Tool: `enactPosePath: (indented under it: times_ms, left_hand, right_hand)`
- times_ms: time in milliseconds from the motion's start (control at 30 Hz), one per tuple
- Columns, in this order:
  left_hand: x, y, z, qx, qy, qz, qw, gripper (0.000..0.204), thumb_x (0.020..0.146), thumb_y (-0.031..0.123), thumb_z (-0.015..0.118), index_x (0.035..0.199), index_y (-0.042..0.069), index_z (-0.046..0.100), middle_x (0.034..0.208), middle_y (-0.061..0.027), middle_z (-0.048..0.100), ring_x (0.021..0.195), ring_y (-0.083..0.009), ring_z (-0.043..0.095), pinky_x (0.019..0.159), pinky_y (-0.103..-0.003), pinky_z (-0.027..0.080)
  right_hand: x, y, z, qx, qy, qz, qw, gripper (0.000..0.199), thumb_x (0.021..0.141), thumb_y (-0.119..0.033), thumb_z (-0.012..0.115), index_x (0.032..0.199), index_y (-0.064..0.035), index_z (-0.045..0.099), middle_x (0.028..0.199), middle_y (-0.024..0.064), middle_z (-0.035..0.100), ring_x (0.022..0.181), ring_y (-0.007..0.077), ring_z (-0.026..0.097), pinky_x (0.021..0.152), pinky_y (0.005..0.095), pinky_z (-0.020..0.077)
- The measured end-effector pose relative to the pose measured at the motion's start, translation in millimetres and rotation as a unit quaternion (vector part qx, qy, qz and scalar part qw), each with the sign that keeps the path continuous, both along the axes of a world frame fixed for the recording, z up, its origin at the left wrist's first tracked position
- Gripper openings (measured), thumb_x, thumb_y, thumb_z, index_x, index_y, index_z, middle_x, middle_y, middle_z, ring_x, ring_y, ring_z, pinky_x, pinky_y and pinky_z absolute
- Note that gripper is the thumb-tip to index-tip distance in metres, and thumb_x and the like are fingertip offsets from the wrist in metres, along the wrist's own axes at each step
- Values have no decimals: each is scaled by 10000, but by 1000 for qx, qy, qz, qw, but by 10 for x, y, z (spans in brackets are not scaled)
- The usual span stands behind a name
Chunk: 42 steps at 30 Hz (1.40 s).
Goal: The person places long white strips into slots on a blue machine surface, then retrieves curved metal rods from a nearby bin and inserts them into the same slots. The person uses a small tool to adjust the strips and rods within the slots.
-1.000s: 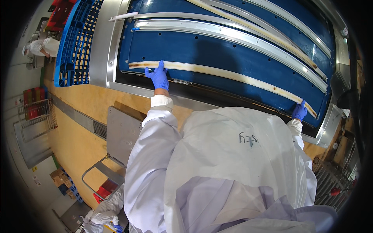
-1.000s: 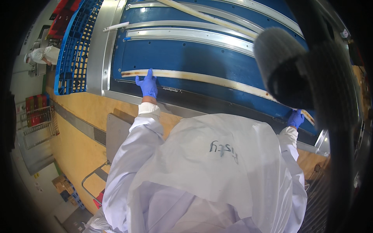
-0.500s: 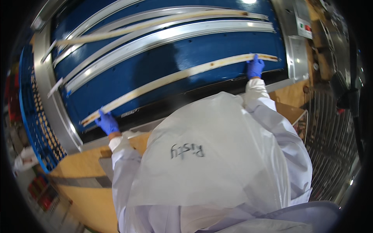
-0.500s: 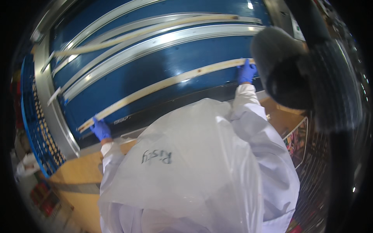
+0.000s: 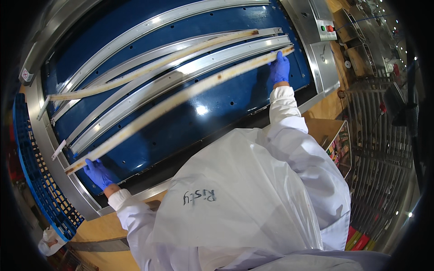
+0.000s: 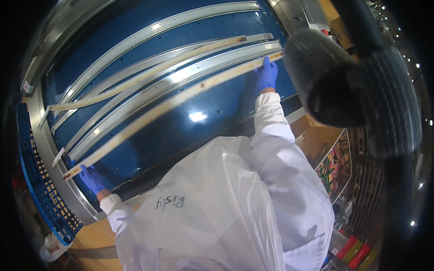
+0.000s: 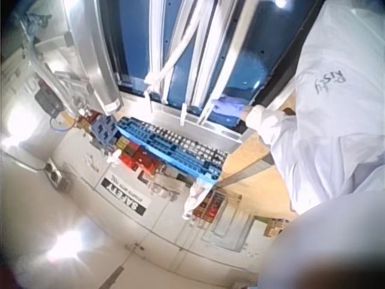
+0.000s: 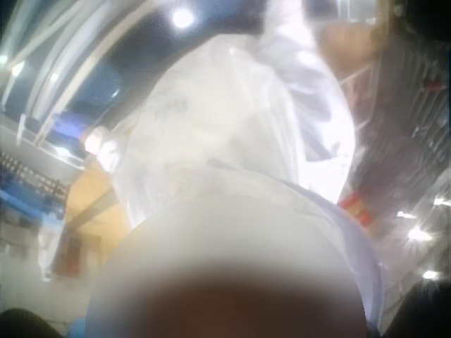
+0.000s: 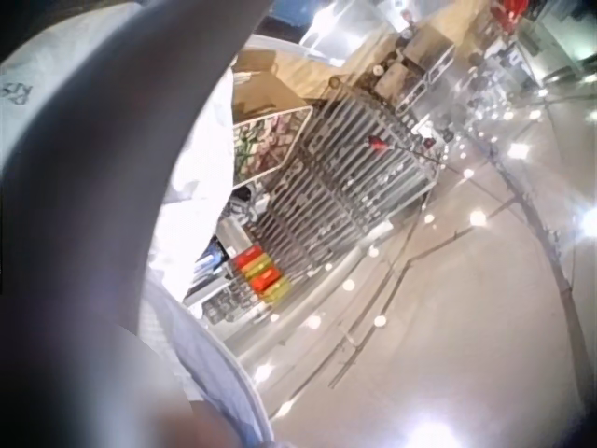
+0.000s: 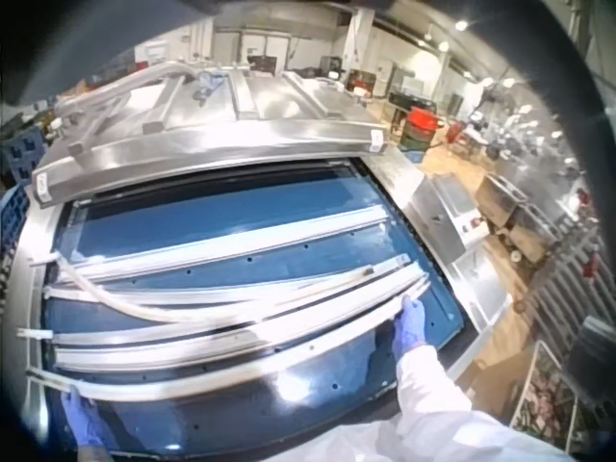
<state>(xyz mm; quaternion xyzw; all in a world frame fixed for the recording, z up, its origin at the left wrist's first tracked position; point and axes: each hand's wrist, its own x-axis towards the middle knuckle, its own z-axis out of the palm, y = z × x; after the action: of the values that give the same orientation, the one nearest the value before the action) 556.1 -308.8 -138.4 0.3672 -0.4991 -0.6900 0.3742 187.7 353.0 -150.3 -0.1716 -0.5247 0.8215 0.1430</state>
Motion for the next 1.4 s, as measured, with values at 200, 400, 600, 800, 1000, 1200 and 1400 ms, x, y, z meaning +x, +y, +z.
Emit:
enactPosePath:
  times_ms: [200, 400, 600, 800, 1000, 1200, 1400]
  left_hand:
    - [-291, -726, -413, 10, -49, -13, 999, 322, 958, 191, 603, 1183, -29, 537, 1092, -109, 614, 974, -181, 589, 829, -274, 471]
    - [-529, -602, -435, 58, -19, -3, 998, 338, 945, 188, 621, 1182, -40, 542, 1132, -138, 600, 1065, -208, 581, 936, -297, 471]
    - [-567, -502, -233, 76, -77, 1, 994, 312, 939, 220, 634, 1132, -12, 555, 1144, -118, 596, 1085, -190, 574, 933, -279, 469]
    - [-465, -590, -197, 80, -79, 5, 994, 347, 935, 239, 640, 1168, -4, 556, 1188, -115, 583, 1116, -181, 560, 938, -267, 465]
    - [-361, -898, -349, 24, -228, -52, 972, 287, 903, 284, 690, 960, 28, 573, 823, -40, 602, 659, -108, 555, 542, -221, 414]
    - [-404, -679, -352, -44, -276, 34, 959, 428, 808, 290, 792, 1013, -10, 564, 836, -95, 609, 676, -159, 569, 584, -250, 445]
    - [-801, 201, 81, -594, -389, -41, 703, 827, 700, 380, 837, 1296, -64, 474, 1260, -252, 527, 1210, -390, 474, 1081, -466, 321]
  right_hand:
    - [-622, -344, -17, 126, -111, 37, 985, 292, 945, -264, 597, 988, 23, 579, 871, 110, 628, 749, 209, 618, 615, 362, 564]
    - [-744, -261, -51, 210, -184, 39, 959, 410, 937, -329, 599, 975, 79, 623, 849, 154, 646, 725, 257, 644, 581, 384, 564]
    - [-691, -117, -12, 141, -273, 39, 951, 337, 896, -381, 656, 1003, -66, 602, 781, 69, 605, 626, 190, 584, 550, 325, 476]
    - [-832, -71, 2, 316, -316, 126, 886, 496, 936, -456, 542, 964, 29, 643, 807, 154, 656, 646, 252, 619, 603, 373, 504]
    - [-1202, 472, -349, 668, -249, 85, 697, 591, 897, -581, 534, 837, -1, 621, 746, 147, 626, 685, 302, 618, 687, 400, 501]
    - [-379, -390, 70, 594, -110, -45, 796, 618, 784, -518, 712, 1084, 5, 580, 1081, 227, 604, 992, 369, 586, 895, 434, 454]
    - [389, -1524, 335, 755, 190, 245, 577, 817, 643, -641, 742, 1310, -219, 531, 1454, 85, 404, 1406, 386, 245, 1155, 550, 145]
